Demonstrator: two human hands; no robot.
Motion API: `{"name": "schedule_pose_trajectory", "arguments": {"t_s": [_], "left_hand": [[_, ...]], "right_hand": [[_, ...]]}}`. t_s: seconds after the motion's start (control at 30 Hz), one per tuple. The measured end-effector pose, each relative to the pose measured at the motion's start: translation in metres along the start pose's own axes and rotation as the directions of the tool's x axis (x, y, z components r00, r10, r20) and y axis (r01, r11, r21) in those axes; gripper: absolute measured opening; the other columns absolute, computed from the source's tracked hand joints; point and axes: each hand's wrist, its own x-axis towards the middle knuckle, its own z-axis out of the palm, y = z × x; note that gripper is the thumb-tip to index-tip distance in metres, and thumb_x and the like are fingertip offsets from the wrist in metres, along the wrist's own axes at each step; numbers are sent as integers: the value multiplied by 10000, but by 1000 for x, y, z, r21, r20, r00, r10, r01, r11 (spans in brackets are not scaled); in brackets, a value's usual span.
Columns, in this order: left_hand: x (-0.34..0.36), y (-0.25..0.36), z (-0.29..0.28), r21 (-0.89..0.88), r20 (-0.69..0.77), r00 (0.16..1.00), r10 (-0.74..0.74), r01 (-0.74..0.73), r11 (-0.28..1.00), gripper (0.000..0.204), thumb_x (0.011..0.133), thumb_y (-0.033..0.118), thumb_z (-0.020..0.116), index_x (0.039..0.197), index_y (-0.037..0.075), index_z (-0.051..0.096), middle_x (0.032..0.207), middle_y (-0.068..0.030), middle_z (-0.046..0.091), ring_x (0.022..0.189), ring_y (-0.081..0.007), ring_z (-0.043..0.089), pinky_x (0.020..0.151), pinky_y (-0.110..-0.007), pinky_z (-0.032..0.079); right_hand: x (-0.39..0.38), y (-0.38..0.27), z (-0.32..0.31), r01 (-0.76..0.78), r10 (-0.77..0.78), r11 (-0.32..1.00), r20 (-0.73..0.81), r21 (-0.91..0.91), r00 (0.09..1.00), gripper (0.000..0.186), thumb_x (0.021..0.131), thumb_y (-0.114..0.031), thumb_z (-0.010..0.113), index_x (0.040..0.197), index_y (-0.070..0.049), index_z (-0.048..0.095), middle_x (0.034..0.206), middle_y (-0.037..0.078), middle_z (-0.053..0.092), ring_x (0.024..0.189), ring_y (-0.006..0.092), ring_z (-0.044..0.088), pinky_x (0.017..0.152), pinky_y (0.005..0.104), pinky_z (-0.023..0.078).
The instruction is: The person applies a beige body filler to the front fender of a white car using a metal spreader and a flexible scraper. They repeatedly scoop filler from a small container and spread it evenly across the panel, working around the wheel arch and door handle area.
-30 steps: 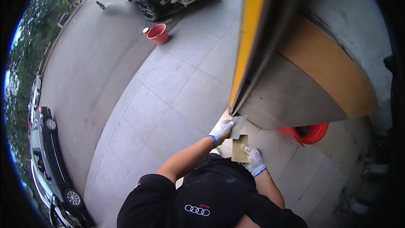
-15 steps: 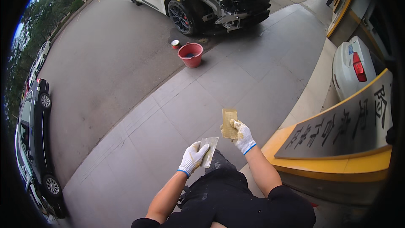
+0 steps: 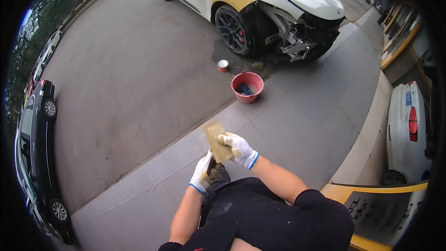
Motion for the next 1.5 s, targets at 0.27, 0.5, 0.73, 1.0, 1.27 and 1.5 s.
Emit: {"name": "schedule_pose_trajectory", "arguments": {"t_s": [0.27,0.5,0.73,1.0,1.27,1.5], "left_hand": [[138,268,32,590,229,973,18,-153,793,444,1107,413,547,1223,14,702,962,-88,760,470,-56,455,430,-229,349],[364,446,24,818,215,974,-76,-137,558,490,1109,415,568,1120,-45,736,945,-65,749,732,-127,663,656,-280,540],[506,652,16,889,27,998,-63,5,459,598,1081,556,532,900,22,730,761,-64,703,570,-143,590,528,-321,466],[741,759,9,879,71,960,-272,68,472,272,1082,287,650,1176,33,669,935,-12,709,786,-73,619,678,-252,509],[1064,640,-39,956,65,968,-242,9,294,405,1081,305,617,1337,-8,646,1177,-74,713,1050,-135,637,941,-290,511],[1316,479,-69,834,352,906,-234,-191,517,606,1095,206,576,1622,-21,381,1562,-159,540,1409,-218,528,1191,-329,397]], "right_hand": [[202,-147,-57,301,-288,953,-432,-39,855,381,996,-203,695,1327,-42,599,1126,104,736,972,260,748,850,435,622],[474,-186,-74,173,-188,979,-160,-104,969,526,944,-291,815,1344,-19,609,1213,72,716,1058,157,698,952,353,579],[612,-245,-59,87,-81,993,-93,73,992,355,1028,-230,719,1303,-17,643,1101,66,731,914,130,716,744,284,599],[718,-275,-199,431,-271,902,-821,-34,503,381,1012,-170,734,1343,-15,626,1099,59,747,873,150,742,656,294,600],[911,-203,-513,411,-114,902,-991,-134,-74,302,987,-99,757,1273,-11,719,1086,39,768,910,126,697,842,295,552],[996,-172,-715,243,-271,916,-939,-320,-211,374,989,-246,745,1219,43,686,1105,193,773,1000,277,742,912,388,549]]}}
